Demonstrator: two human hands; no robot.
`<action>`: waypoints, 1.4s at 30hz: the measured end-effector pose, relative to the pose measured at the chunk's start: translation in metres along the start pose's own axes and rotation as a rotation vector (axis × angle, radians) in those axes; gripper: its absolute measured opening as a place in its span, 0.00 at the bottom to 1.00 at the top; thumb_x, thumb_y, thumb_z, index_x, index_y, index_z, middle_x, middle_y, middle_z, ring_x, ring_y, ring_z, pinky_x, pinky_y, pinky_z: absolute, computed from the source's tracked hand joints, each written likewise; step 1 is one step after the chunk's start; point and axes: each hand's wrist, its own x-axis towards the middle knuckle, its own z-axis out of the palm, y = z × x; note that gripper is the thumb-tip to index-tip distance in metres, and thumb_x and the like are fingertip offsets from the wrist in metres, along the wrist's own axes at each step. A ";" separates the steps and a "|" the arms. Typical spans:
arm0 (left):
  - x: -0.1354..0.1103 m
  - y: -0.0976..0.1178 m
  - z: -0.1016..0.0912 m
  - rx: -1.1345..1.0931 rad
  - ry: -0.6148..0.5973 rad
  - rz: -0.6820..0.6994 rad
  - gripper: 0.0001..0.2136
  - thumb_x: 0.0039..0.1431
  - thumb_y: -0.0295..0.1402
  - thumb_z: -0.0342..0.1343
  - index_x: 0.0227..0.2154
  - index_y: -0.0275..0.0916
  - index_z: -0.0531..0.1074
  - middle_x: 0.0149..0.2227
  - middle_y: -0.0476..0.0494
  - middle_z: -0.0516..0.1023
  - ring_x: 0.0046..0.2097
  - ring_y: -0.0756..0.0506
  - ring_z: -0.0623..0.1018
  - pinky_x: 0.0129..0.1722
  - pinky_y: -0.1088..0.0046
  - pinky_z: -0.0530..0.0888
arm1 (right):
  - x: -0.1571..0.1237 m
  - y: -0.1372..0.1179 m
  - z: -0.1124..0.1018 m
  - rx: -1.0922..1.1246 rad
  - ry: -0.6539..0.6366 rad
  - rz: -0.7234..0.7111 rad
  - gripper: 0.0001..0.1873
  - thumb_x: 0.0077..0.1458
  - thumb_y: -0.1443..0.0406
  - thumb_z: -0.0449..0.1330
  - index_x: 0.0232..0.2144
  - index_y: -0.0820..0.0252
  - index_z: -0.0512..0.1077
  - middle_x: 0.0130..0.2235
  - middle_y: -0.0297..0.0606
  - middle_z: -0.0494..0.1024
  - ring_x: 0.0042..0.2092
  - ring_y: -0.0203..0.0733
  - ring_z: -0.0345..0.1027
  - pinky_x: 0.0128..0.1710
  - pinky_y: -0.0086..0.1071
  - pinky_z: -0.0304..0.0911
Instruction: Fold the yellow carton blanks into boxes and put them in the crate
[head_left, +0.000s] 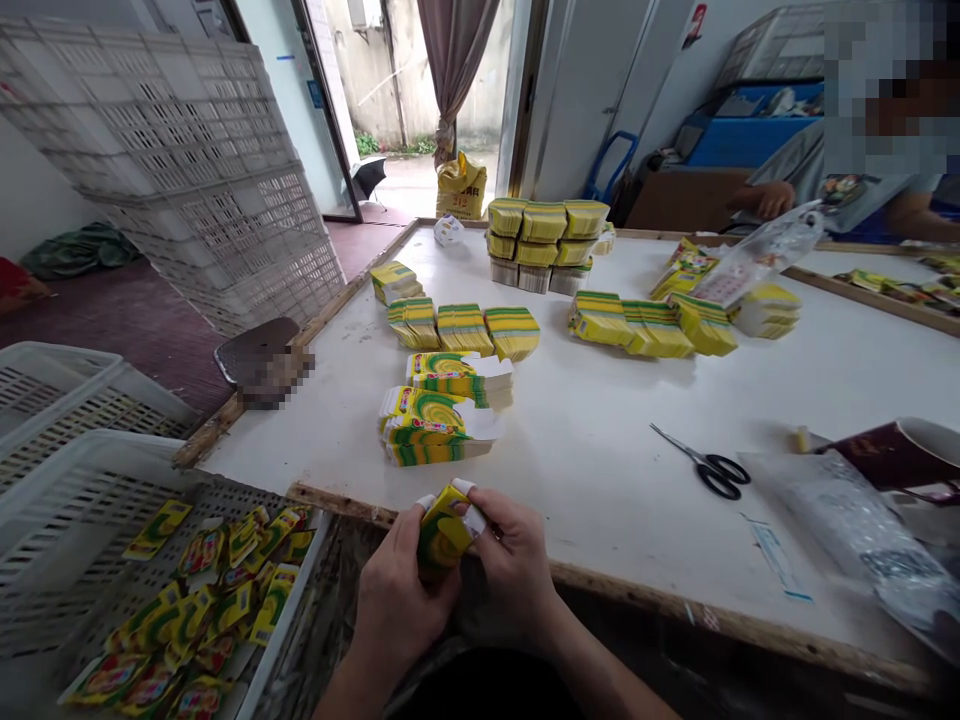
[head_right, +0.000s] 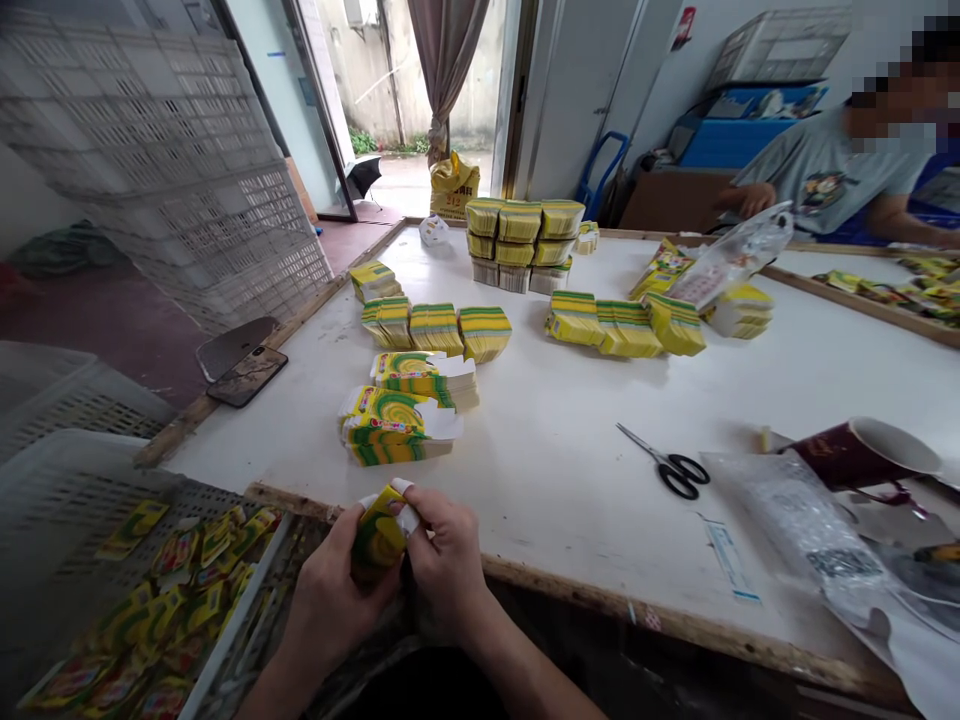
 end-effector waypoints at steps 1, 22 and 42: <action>0.000 0.000 0.000 -0.007 -0.003 -0.008 0.26 0.54 0.36 0.56 0.54 0.33 0.59 0.43 0.30 0.80 0.42 0.37 0.82 0.38 0.63 0.81 | 0.001 0.001 -0.001 0.021 -0.004 0.017 0.13 0.57 0.67 0.57 0.41 0.57 0.80 0.37 0.39 0.85 0.36 0.44 0.79 0.37 0.34 0.74; 0.003 0.009 -0.007 -0.088 -0.186 -0.025 0.27 0.52 0.33 0.56 0.55 0.32 0.59 0.48 0.28 0.79 0.47 0.35 0.81 0.43 0.59 0.80 | 0.008 0.003 -0.012 -0.091 -0.078 0.050 0.16 0.62 0.62 0.53 0.39 0.59 0.80 0.37 0.42 0.85 0.37 0.48 0.79 0.37 0.37 0.73; 0.040 -0.011 -0.048 -0.403 -0.568 -0.135 0.20 0.46 0.33 0.61 0.45 0.43 0.69 0.42 0.47 0.80 0.41 0.43 0.78 0.38 0.71 0.71 | 0.014 0.021 -0.038 -0.343 -0.649 -0.256 0.10 0.57 0.71 0.60 0.40 0.55 0.74 0.62 0.48 0.66 0.49 0.46 0.75 0.46 0.36 0.71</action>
